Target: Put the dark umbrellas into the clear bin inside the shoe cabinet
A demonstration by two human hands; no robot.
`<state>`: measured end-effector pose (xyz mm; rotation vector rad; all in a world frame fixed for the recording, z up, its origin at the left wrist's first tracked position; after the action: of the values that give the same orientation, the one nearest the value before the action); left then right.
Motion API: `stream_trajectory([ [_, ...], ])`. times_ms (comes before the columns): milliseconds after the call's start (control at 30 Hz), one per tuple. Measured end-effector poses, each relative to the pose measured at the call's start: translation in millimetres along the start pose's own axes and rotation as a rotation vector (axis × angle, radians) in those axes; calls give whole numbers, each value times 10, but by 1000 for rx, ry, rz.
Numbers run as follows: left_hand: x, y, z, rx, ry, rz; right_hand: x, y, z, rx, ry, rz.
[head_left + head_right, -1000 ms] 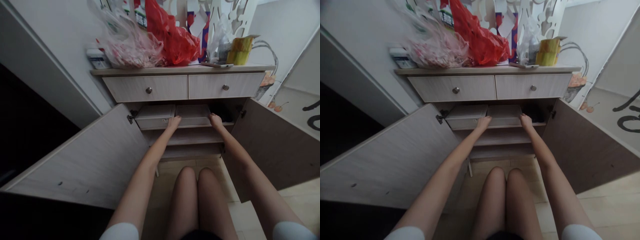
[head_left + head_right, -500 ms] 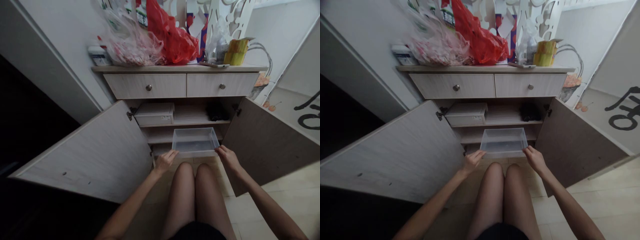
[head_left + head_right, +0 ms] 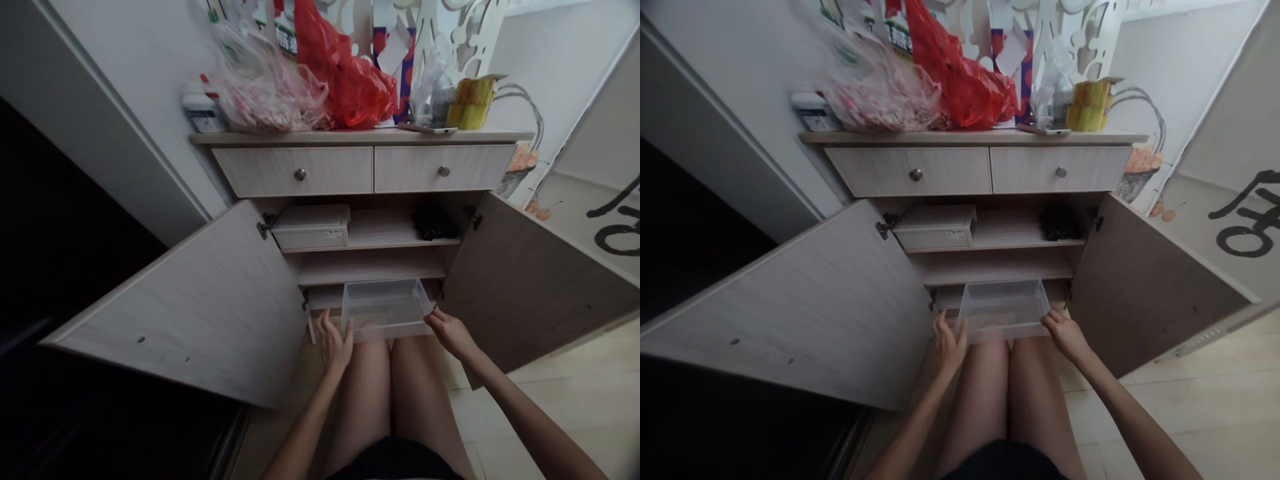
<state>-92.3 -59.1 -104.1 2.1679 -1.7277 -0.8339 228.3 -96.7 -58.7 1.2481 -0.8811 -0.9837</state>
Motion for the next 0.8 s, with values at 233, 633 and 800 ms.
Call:
stream_trajectory([
  [233,-78,-466,130,469,321,173,-203,213,-181,-26,-1,124],
  [633,-70,-490,168,376,276,116,-1915,1075,-1530,-184,-669,-227],
  [800,-57,-501,179,419,238,118,-2236,942,-1555,-189,-721,-137],
])
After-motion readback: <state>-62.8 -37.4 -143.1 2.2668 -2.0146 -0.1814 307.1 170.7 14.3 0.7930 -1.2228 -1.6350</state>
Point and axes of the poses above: each hand's wrist, its own x-axis away from the middle knuckle, its own y-axis out of the back of the hand, z = x × y, the point moved 8 cm from there along -x, towards the middle knuckle, and after that the axes turned 11 degrees about z, right-handed, at the moved point
